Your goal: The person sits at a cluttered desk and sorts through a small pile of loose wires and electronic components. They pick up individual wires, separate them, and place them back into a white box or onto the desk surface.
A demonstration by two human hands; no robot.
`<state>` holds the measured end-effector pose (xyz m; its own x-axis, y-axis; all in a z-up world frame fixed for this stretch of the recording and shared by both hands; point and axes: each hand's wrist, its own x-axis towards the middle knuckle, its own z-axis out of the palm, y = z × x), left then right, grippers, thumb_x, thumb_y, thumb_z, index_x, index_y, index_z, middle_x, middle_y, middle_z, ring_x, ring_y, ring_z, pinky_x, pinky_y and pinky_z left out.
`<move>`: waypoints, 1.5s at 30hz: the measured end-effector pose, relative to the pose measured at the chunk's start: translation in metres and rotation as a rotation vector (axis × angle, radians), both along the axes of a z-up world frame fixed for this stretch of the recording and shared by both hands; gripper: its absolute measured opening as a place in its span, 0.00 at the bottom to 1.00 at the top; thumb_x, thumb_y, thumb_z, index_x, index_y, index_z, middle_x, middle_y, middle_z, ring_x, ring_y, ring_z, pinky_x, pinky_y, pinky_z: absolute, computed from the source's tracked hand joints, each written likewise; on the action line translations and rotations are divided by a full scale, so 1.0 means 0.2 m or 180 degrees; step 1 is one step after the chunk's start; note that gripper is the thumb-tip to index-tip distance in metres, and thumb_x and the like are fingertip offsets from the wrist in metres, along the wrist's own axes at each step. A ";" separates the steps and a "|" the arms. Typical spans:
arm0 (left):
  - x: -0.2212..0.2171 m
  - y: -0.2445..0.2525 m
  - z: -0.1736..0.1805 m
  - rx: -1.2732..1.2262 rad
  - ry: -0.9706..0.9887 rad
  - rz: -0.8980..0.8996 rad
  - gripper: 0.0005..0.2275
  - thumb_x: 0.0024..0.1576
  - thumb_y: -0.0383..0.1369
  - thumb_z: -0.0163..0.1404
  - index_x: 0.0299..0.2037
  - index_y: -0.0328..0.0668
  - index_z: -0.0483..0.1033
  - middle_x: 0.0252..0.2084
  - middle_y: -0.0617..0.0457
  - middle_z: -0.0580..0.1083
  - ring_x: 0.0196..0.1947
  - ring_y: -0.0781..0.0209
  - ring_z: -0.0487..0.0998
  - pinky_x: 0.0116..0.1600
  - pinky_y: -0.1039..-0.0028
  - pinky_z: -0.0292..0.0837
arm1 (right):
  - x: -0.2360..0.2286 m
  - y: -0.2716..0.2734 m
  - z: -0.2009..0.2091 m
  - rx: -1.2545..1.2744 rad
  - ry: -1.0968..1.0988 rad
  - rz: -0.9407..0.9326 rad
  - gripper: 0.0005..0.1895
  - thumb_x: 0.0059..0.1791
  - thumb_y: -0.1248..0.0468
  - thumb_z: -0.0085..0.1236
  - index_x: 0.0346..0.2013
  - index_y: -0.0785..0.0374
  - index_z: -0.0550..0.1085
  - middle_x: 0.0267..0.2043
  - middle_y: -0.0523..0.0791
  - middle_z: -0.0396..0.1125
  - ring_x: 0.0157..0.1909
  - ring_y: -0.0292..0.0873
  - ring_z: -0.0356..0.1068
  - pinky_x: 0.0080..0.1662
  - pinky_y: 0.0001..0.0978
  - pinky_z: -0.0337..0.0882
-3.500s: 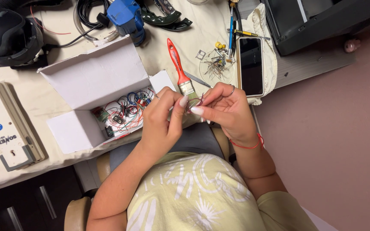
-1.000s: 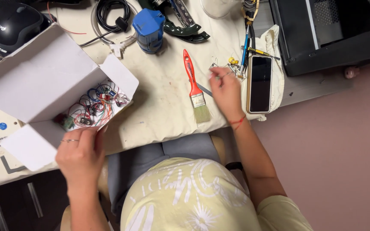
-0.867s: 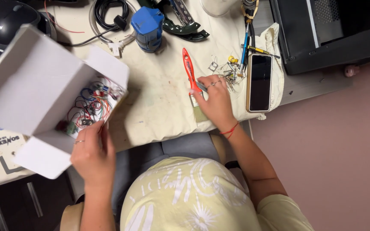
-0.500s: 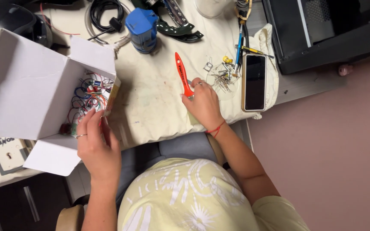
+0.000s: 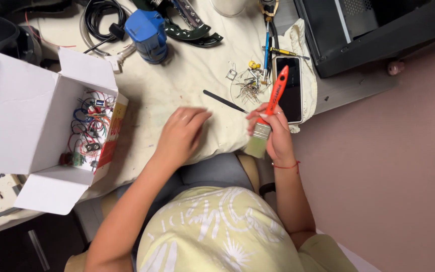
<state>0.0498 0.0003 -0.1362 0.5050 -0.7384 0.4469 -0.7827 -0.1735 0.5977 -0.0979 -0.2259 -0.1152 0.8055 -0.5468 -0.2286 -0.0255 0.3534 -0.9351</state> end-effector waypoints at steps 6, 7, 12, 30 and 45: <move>0.15 -0.34 -0.07 0.0824 -0.0373 -0.0151 0.11 0.56 0.27 0.55 0.49 0.47 0.78 0.40 0.51 0.75 0.41 0.51 0.75 0.48 0.66 0.71 | -0.11 -0.04 -0.07 -0.0487 0.0882 -0.0066 0.20 0.53 0.67 0.52 0.55 0.80 0.66 0.32 0.56 0.70 0.21 0.38 0.68 0.22 0.28 0.71; 0.17 -0.34 -0.07 0.0824 -0.0392 -0.0172 0.11 0.56 0.27 0.55 0.49 0.47 0.78 0.40 0.51 0.75 0.41 0.51 0.75 0.48 0.66 0.71 | -0.11 -0.03 -0.07 -0.0483 0.0867 -0.0089 0.20 0.53 0.67 0.52 0.55 0.80 0.66 0.32 0.56 0.70 0.21 0.38 0.68 0.22 0.28 0.71; 0.19 -0.25 0.03 0.1446 -0.0336 -0.0134 0.08 0.58 0.26 0.53 0.46 0.44 0.78 0.40 0.48 0.73 0.44 0.46 0.78 0.54 0.64 0.74 | -0.10 -0.01 -0.06 0.0044 0.0971 -0.0511 0.22 0.51 0.67 0.57 0.55 0.81 0.68 0.36 0.62 0.73 0.19 0.42 0.71 0.21 0.34 0.75; 0.35 -0.58 -0.16 0.0868 -0.0334 0.0799 0.05 0.62 0.27 0.51 0.45 0.33 0.73 0.38 0.44 0.68 0.43 0.38 0.79 0.50 0.62 0.79 | 0.05 0.06 -0.12 0.0317 0.0753 -0.1344 0.17 0.48 0.70 0.62 0.49 0.77 0.73 0.46 0.58 0.74 0.23 0.39 0.73 0.25 0.30 0.78; -0.07 0.08 -0.01 0.0312 0.0835 0.0839 0.09 0.62 0.33 0.54 0.50 0.43 0.77 0.42 0.51 0.70 0.43 0.49 0.77 0.52 0.61 0.74 | 0.11 0.10 -0.19 0.0361 0.0625 -0.1619 0.19 0.49 0.74 0.58 0.53 0.77 0.67 0.44 0.64 0.74 0.20 0.35 0.68 0.26 0.26 0.74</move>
